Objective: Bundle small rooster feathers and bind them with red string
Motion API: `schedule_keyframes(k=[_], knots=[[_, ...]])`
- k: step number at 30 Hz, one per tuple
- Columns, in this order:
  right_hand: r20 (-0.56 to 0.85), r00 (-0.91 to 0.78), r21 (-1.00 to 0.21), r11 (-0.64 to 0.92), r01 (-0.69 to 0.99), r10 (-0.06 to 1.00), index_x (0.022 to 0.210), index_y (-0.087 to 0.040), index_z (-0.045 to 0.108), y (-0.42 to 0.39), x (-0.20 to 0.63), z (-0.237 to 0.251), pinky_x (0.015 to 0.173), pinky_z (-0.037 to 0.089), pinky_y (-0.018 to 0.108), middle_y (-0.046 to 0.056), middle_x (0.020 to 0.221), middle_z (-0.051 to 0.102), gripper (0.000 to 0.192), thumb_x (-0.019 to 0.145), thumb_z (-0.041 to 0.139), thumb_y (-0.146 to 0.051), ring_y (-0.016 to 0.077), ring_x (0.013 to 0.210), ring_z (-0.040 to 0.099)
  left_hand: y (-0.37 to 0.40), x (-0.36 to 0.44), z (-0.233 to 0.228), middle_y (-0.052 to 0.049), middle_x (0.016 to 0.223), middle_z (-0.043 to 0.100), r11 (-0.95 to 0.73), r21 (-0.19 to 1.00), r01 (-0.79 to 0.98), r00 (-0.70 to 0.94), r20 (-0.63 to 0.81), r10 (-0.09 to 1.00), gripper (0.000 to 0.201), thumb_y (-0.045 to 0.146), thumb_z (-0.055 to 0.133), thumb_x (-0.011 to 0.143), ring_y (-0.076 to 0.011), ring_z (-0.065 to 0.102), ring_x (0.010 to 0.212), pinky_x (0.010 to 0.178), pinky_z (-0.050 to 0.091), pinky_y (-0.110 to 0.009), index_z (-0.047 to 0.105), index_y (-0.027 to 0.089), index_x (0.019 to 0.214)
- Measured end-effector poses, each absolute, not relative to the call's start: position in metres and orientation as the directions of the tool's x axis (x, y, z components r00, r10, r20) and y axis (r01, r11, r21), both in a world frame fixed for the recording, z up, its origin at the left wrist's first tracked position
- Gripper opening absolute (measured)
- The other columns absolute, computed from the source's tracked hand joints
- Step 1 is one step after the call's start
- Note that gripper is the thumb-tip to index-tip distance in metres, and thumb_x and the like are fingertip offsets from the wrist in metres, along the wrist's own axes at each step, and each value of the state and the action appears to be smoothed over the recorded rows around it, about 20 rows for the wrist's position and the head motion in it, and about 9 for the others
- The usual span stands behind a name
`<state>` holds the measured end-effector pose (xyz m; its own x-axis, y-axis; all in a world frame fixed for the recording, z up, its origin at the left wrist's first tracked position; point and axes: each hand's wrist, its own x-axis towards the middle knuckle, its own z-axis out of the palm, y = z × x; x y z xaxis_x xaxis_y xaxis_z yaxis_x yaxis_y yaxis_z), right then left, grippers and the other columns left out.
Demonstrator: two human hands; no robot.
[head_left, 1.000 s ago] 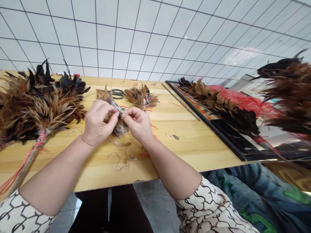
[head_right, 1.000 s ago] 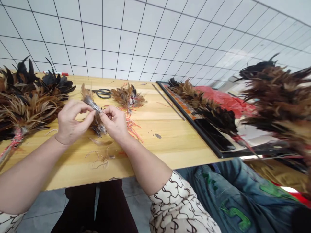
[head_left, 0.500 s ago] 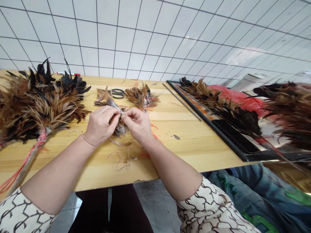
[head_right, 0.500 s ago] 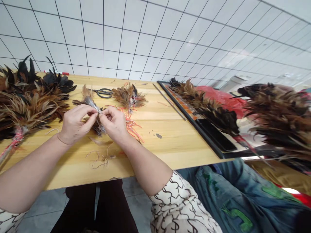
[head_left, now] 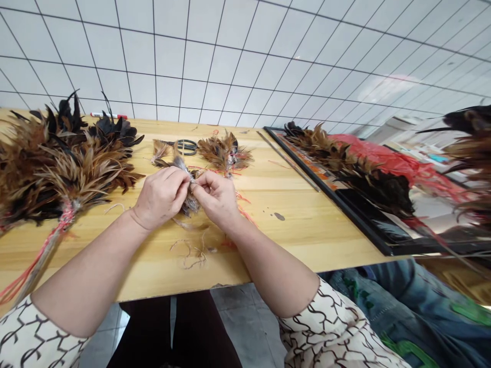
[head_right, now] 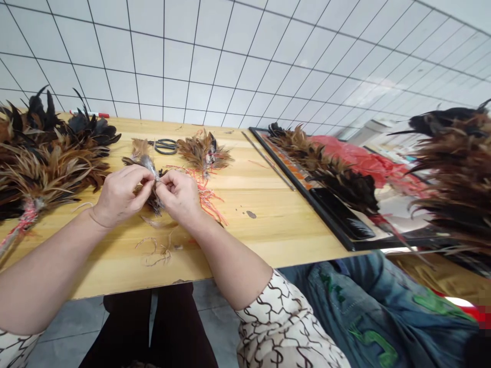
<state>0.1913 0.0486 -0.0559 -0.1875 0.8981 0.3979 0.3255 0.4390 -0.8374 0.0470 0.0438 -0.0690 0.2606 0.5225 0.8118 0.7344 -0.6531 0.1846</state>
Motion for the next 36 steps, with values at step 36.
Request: schedule_keyframes(k=[36], knots=[[0.389, -0.213, -0.839, 0.440, 0.320, 0.896, 0.053, -0.020, 0.043, 0.0488, 0.1919, -0.0544, 0.051, 0.030, 0.024, -0.004, 0.052, 0.042, 0.015, 0.066, 0.049, -0.024, 0.0081, 0.050, 0.035, 0.0445, 0.0448, -0.0683, -0.004, 0.072, 0.063, -0.690, 0.328, 0.645, 0.260, 0.756, 0.601, 0.016, 0.016, 0.045, 0.082, -0.0154, 0.057, 0.067, 0.066, 0.046, -0.028, 0.056, 0.020, 0.073]])
